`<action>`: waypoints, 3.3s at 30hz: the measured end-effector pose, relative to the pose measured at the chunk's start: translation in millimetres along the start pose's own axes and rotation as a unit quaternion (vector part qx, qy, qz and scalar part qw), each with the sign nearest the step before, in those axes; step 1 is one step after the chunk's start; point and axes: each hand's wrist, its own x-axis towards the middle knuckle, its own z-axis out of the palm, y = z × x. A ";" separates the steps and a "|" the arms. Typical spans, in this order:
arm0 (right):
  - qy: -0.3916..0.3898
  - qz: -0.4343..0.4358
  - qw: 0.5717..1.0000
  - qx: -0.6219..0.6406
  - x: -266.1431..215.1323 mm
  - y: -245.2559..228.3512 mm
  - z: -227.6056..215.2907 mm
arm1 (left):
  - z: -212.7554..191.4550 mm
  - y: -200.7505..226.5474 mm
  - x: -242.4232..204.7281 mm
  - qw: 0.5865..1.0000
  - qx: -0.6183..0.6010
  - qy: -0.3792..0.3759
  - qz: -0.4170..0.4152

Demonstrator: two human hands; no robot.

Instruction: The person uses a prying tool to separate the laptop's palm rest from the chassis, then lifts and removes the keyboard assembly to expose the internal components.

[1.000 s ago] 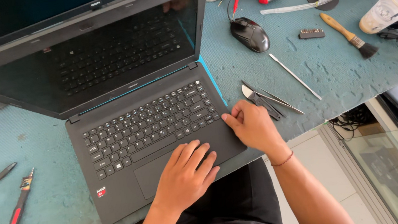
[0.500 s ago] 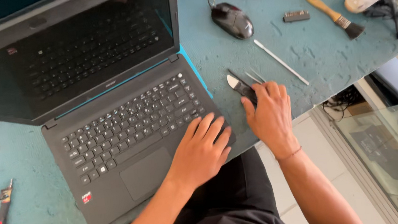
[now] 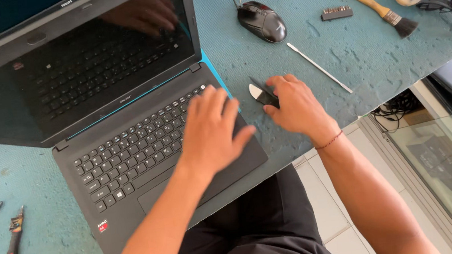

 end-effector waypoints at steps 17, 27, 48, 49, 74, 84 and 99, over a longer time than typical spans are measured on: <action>0.199 -0.039 0.979 0.001 16.2 36.5 10.6 | 79.3 -73.0 48.7 0.964 0.242 -0.112 0.009; 0.081 0.018 0.996 -0.032 4.8 3.9 13.7 | 29.1 -55.7 53.8 0.958 0.197 -0.203 -0.045; 0.007 -0.093 0.986 0.141 88.0 -26.6 9.7 | -35.9 -53.7 50.6 0.959 -0.027 -0.266 -0.095; 0.005 -0.094 0.985 0.142 86.8 -29.2 6.2 | -38.2 -53.3 51.1 0.959 -0.026 -0.266 -0.097; -0.009 -0.069 0.983 0.170 84.2 -51.0 0.9 | -23.3 -55.6 37.8 0.971 0.003 -0.221 -0.089; -0.025 -0.078 0.989 0.126 72.3 -67.6 -12.9 | -18.9 -53.5 31.6 0.981 0.003 -0.176 -0.078; -0.179 -0.057 0.920 0.344 108.0 -45.5 -4.0 | 11.3 -67.3 14.4 0.996 0.069 -0.035 -0.041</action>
